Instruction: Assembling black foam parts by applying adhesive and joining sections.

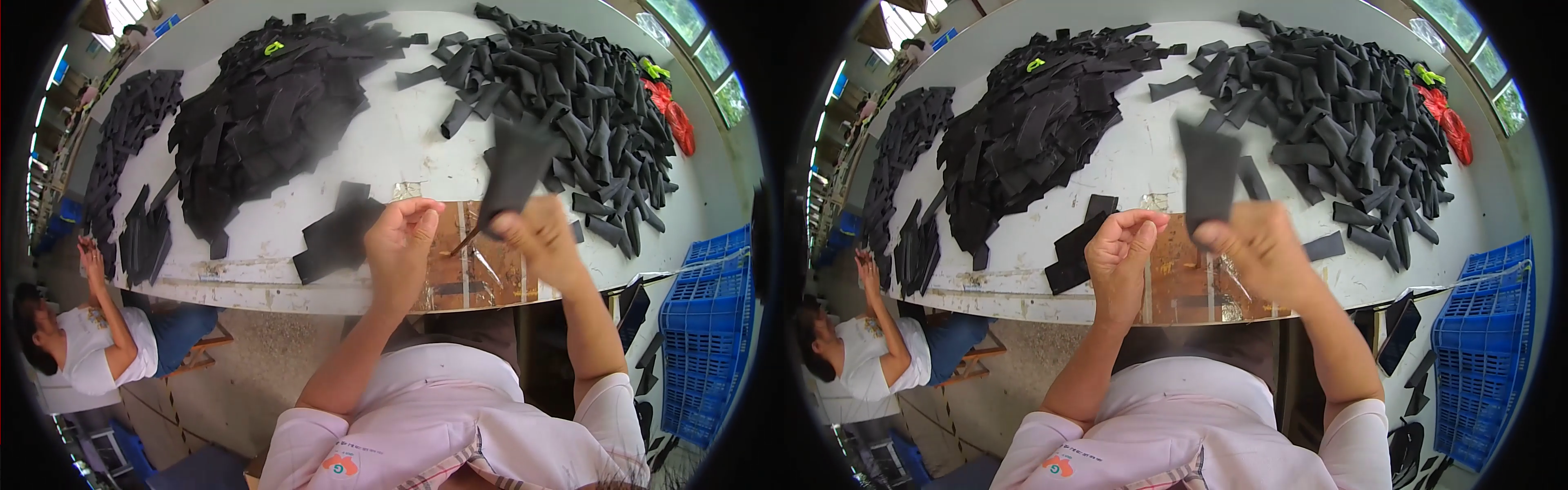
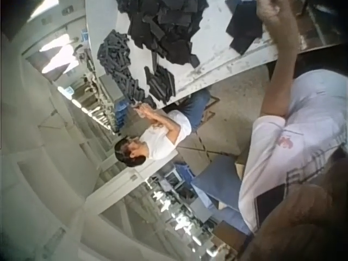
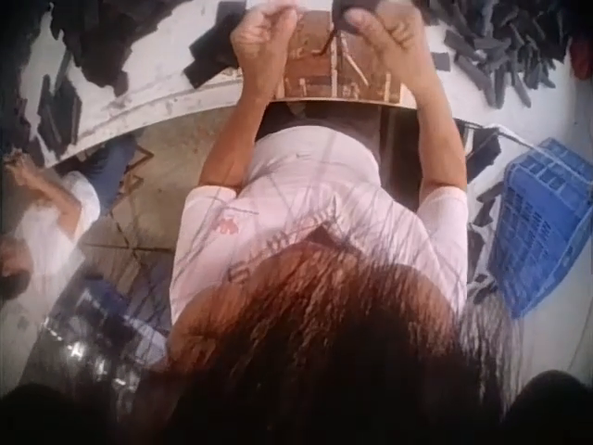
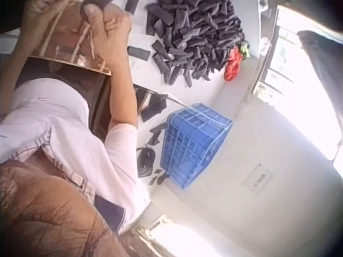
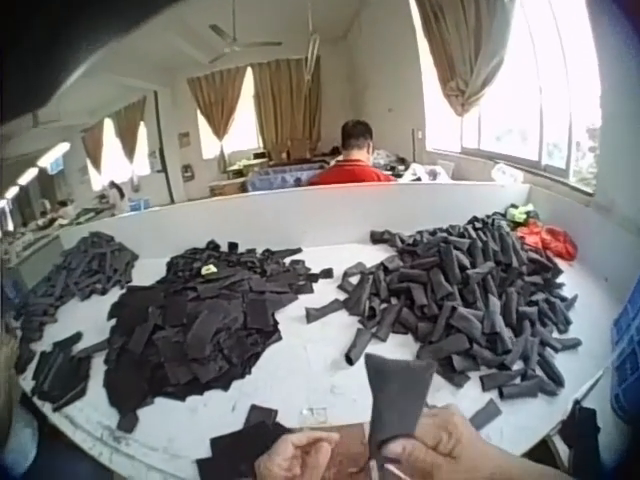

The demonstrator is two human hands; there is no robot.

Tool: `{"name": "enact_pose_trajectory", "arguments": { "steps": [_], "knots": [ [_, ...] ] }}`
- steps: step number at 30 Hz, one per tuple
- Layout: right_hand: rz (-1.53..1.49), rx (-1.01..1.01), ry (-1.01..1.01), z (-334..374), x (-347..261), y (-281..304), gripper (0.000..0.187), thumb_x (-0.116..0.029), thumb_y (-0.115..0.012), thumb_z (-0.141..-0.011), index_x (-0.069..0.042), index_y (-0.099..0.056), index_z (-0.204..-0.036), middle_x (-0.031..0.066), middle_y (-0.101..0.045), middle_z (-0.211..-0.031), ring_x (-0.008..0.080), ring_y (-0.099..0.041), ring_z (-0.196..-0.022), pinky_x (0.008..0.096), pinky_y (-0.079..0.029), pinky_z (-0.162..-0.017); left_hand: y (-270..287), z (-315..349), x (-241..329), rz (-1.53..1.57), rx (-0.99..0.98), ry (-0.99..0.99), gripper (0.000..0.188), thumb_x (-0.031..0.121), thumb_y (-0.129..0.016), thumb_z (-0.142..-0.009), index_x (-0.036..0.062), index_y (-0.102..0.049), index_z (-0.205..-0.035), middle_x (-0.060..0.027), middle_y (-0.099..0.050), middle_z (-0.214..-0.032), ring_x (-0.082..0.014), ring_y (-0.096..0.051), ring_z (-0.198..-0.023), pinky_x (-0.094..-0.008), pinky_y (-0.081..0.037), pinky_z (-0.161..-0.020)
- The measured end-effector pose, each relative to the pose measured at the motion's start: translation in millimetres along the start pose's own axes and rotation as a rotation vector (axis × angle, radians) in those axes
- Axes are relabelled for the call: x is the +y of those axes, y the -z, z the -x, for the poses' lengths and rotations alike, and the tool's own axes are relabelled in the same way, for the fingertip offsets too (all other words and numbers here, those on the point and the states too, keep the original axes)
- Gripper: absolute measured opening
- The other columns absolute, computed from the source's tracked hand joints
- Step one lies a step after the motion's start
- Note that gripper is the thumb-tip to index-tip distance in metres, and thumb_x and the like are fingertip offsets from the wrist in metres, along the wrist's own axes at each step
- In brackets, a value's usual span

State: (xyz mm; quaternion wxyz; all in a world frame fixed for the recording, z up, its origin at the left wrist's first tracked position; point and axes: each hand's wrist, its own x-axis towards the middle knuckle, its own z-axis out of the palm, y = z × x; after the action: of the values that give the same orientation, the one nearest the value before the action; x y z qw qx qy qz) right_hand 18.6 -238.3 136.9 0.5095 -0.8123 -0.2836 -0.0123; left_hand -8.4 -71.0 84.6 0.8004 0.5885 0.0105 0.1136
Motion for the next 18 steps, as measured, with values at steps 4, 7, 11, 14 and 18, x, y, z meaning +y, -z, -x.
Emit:
{"name": "enact_pose_trajectory", "arguments": {
  "steps": [4, 7, 11, 14, 18],
  "knots": [
    [-0.511, 0.591, -0.179, -39.4, 14.5, 31.3, 0.053, -0.046, -0.034, -0.090, -0.001, -0.058, -0.075, -0.0014, -0.047, -0.057, 0.0064, -0.038, -0.049, 0.0217, -0.031, -0.047, 69.1, 3.1, -42.2, -0.557, 0.271, -0.131, 0.013, 0.004, -0.052, -0.079, -0.0006, -0.058, -0.089, -0.0091, -0.062, -0.083, -0.0143, -0.059, -0.075, -0.0255, -0.047, -0.067],
    [-0.221, 0.575, -0.370, 0.5, 45.5, 5.5, 0.049, -0.043, -0.035, -0.090, -0.001, -0.058, -0.080, -0.0020, -0.044, -0.057, 0.0049, -0.038, -0.047, 0.0188, -0.028, -0.044, 120.9, -4.0, -42.4, -0.912, 0.367, -0.084, 0.023, 0.003, -0.052, -0.074, 0.0000, -0.056, -0.097, -0.0150, -0.058, -0.095, -0.0260, -0.056, -0.089, -0.0334, -0.044, -0.079],
    [-0.209, 0.378, -0.488, 68.6, 81.2, -46.2, 0.042, -0.038, -0.038, -0.091, -0.003, -0.051, -0.071, -0.0008, -0.044, -0.056, 0.0052, -0.039, -0.048, 0.0192, -0.029, -0.042, 146.3, -12.9, -39.4, -1.220, 0.100, -0.130, 0.038, 0.003, -0.056, -0.069, 0.0014, -0.050, -0.106, -0.0176, -0.051, -0.109, -0.0324, -0.044, -0.105, -0.0388, -0.037, -0.088],
    [-0.108, 0.317, -0.518, 94.2, 87.3, -68.6, 0.037, -0.030, -0.042, -0.091, 0.000, -0.053, -0.072, 0.0023, -0.046, -0.056, 0.0101, -0.045, -0.051, 0.0236, -0.035, -0.047, 153.2, -12.5, -40.9, -1.366, -0.040, -0.106, 0.041, 0.005, -0.062, -0.067, 0.0021, -0.049, -0.106, -0.0172, -0.050, -0.106, -0.0336, -0.046, -0.100, -0.0377, -0.037, -0.088],
    [0.175, 0.244, -0.327, 101.8, 95.8, -79.4, 0.031, -0.025, -0.046, -0.089, 0.000, -0.054, -0.074, 0.0066, -0.048, -0.056, 0.0157, -0.047, -0.051, 0.0271, -0.038, -0.049, 157.0, -19.7, -55.1, -1.566, -0.001, -0.090, 0.022, 0.006, -0.062, -0.069, 0.0015, -0.057, -0.090, -0.0138, -0.053, -0.099, -0.0313, -0.049, -0.096, -0.0372, -0.040, -0.082]
  ]
}}
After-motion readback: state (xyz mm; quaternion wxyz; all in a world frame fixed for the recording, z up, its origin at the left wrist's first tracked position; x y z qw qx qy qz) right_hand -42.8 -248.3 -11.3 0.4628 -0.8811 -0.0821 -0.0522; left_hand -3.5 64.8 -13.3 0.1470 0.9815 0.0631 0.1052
